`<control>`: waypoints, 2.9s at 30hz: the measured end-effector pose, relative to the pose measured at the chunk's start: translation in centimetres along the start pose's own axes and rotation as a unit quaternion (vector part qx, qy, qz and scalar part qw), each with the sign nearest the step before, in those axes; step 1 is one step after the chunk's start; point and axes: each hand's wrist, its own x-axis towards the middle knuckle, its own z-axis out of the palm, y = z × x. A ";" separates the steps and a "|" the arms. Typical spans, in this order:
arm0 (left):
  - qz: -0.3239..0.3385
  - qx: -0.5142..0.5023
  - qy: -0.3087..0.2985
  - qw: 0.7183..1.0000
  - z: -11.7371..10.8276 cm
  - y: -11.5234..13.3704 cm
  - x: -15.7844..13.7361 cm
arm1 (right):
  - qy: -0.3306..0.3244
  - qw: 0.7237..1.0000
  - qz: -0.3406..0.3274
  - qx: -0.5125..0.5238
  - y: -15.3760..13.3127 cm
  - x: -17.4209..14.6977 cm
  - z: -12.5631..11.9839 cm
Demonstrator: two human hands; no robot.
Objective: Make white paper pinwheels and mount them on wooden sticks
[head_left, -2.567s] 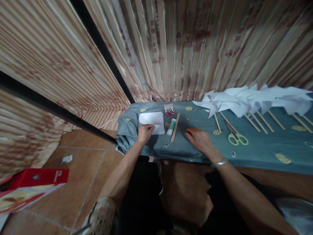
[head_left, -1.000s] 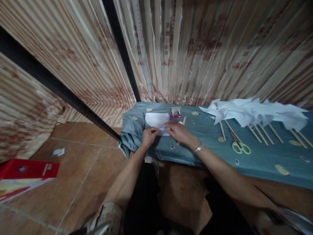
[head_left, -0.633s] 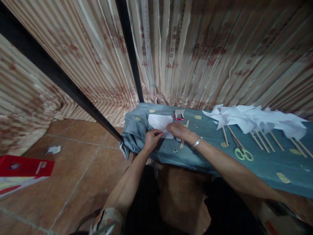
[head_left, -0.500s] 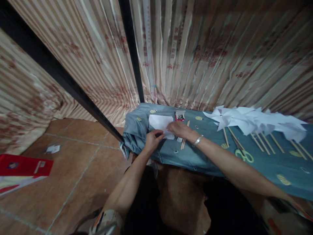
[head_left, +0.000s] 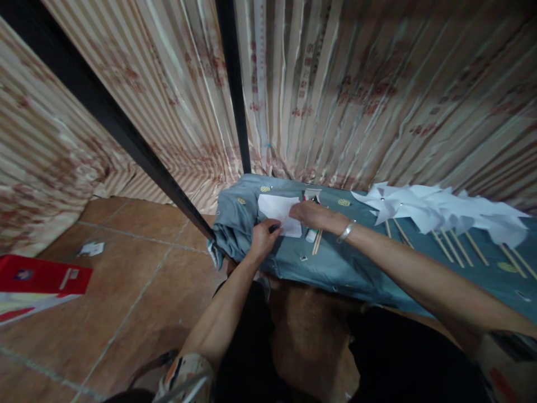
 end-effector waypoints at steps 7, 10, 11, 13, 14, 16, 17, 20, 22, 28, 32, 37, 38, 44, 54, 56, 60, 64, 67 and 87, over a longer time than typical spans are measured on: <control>0.002 0.003 0.003 1.000 0.0 0.2 -0.2 | 0.002 1.000 0.010 -0.019 0.1 0.7 0.0; -0.001 0.011 0.013 1.000 0.0 0.1 -0.2 | 0.009 1.000 0.016 -0.020 0.4 1.4 -0.2; 0.000 0.014 0.015 1.000 0.0 0.0 -0.1 | 0.012 1.000 0.018 -0.019 0.4 1.6 -0.3; 0.005 0.021 0.018 1.000 0.0 0.0 0.0 | 0.017 1.000 0.021 -0.015 0.6 2.0 -0.4; 0.008 0.023 0.018 1.000 0.0 -0.1 0.0 | 0.020 0.999 0.022 -0.012 0.6 2.1 -0.4; 0.013 0.025 0.015 0.999 -0.1 -0.1 0.1 | 0.025 0.999 0.022 -0.003 0.7 2.3 -0.5; 0.015 0.026 0.013 0.999 -0.1 -0.1 0.1 | 0.027 0.999 0.022 0.001 0.7 2.3 -0.6; 0.019 0.033 0.003 0.999 -0.2 -0.2 0.1 | 0.029 0.999 0.022 0.022 0.8 2.1 -0.8; 0.016 0.042 0.002 0.999 -0.2 -0.2 0.1 | 0.026 0.998 0.021 0.047 0.9 2.0 -1.1; 0.022 0.055 -0.002 0.998 -0.2 -0.2 0.0 | 0.026 0.997 0.013 0.067 0.8 1.9 -1.9; 0.032 0.066 0.008 0.997 -0.2 -0.4 0.2 | 0.046 0.997 0.023 0.055 0.3 1.6 -2.6; 0.034 0.071 0.028 0.997 -0.4 -0.8 0.4 | 0.096 0.994 0.037 0.039 -0.2 -0.9 -4.2; 0.037 0.068 0.027 0.997 -0.4 -0.9 0.4 | 0.105 0.993 0.040 0.043 -0.2 -1.7 -4.4; 0.042 0.075 0.029 0.996 -0.1 -1.3 0.6 | 0.202 0.966 0.071 0.146 1.1 -5.9 -5.0; 0.062 0.099 0.035 0.993 0.0 -1.6 0.6 | 0.413 0.773 0.268 0.400 0.4 -17.3 2.5; 0.095 0.109 0.036 0.989 -0.1 -1.0 0.5 | 0.419 0.742 0.273 0.447 -0.5 -19.7 5.5; 0.226 0.130 -0.021 0.965 1.1 2.3 -0.4 | 0.397 0.716 0.302 0.488 -1.6 -22.8 11.0; 0.327 0.131 -0.181 0.918 4.5 6.4 -2.6 | 0.385 0.721 0.318 0.481 -1.4 -24.5 14.1; 0.345 0.131 -0.259 0.892 7.2 8.0 -4.4 | 0.376 0.732 0.316 0.472 -1.2 -25.5 15.2; 0.384 0.163 -0.232 0.879 10.0 11.0 -6.6 | 0.337 0.889 0.273 0.148 -5.6 -23.5 12.3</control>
